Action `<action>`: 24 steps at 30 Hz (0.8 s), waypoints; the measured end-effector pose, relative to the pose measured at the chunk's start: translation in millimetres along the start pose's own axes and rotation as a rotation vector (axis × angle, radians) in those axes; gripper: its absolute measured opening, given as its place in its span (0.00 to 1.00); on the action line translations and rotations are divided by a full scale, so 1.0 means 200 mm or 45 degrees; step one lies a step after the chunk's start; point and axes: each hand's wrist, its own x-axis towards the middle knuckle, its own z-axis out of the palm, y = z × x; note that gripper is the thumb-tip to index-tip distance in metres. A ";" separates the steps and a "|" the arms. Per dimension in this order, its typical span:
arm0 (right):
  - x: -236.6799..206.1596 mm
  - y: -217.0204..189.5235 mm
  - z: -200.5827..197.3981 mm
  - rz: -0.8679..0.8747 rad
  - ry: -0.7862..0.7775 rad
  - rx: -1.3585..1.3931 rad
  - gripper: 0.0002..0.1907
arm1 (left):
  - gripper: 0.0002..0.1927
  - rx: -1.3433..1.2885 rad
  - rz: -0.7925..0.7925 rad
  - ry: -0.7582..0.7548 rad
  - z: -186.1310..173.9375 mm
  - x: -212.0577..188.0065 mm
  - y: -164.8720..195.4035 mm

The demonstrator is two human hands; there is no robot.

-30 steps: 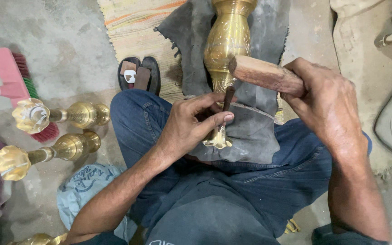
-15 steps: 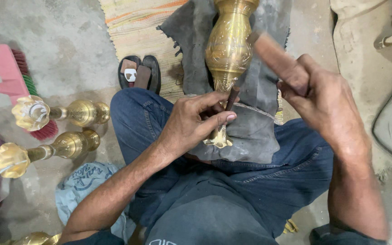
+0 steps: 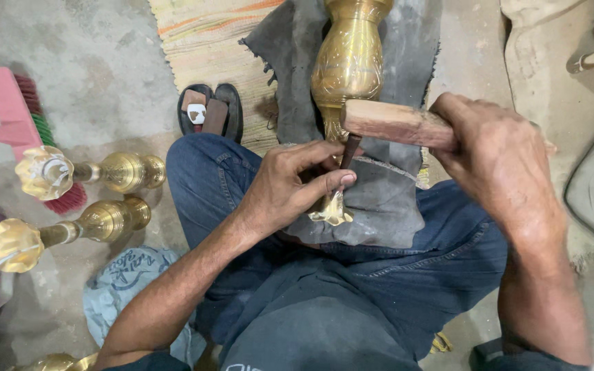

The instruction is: The person sits cross-legged on the floor with a brass vase resting on a cloth on their lap. They hold a chisel against the vase's surface with one hand and repeatedly strike the chisel with a wooden mallet held in the other hand, repositioning the chisel around the vase's base and body as they work.

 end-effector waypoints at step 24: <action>0.03 -0.02 -0.01 -0.118 -0.046 -0.034 0.15 | 0.18 -0.172 -0.012 -0.073 -0.02 -0.01 -0.05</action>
